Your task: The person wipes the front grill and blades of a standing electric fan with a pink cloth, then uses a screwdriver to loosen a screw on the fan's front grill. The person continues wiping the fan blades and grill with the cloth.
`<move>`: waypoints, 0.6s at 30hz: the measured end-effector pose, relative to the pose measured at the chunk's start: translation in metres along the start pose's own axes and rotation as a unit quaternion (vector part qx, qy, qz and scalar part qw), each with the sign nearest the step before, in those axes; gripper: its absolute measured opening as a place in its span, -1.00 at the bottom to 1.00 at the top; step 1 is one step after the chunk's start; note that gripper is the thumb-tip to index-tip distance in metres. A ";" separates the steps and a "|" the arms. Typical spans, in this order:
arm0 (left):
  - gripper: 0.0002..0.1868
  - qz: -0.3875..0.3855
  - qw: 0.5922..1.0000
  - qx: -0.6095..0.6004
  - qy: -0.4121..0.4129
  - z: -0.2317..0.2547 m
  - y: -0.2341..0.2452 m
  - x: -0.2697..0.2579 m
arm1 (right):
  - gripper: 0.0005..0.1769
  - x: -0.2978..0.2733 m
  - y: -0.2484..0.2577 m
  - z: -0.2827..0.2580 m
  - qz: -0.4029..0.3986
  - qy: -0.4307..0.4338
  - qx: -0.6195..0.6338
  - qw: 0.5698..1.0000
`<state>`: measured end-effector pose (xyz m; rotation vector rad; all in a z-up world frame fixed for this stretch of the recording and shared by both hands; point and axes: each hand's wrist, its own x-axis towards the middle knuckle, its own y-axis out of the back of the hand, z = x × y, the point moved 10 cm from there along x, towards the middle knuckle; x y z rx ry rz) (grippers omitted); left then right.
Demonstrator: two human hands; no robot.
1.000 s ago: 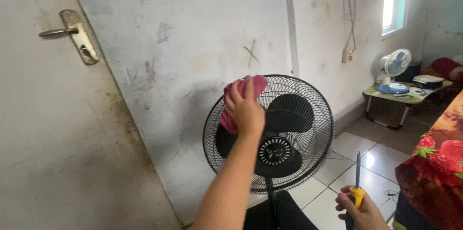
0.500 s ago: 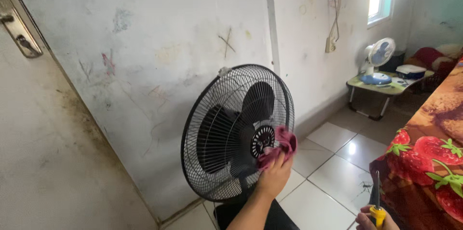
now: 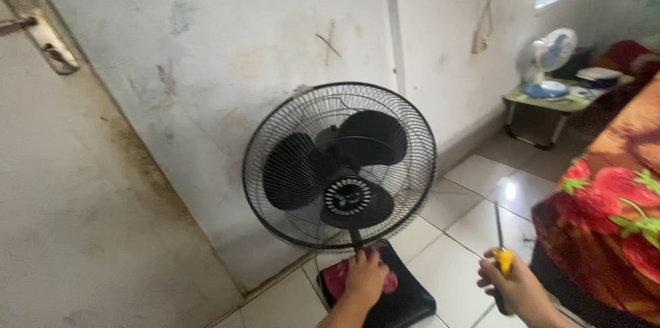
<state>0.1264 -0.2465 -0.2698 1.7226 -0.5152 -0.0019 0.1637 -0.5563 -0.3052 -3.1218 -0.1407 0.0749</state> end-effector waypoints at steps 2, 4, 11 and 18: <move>-0.78 0.002 0.998 -0.062 0.028 -0.002 0.036 -0.006 | -0.58 -0.018 -0.003 -0.015 0.033 -0.026 -0.051 0.998; -0.76 -0.003 0.992 -0.116 0.044 0.007 0.062 -0.002 | -0.58 -0.030 0.000 -0.024 0.056 -0.037 -0.084 0.994; -0.54 -0.010 0.964 -0.253 0.086 0.057 0.101 0.038 | -0.50 -0.021 0.056 -0.006 0.092 -0.108 -0.118 0.983; -0.64 0.023 0.945 -0.305 0.118 0.090 0.055 0.120 | -0.23 0.026 0.145 0.065 0.106 -0.125 -0.262 0.951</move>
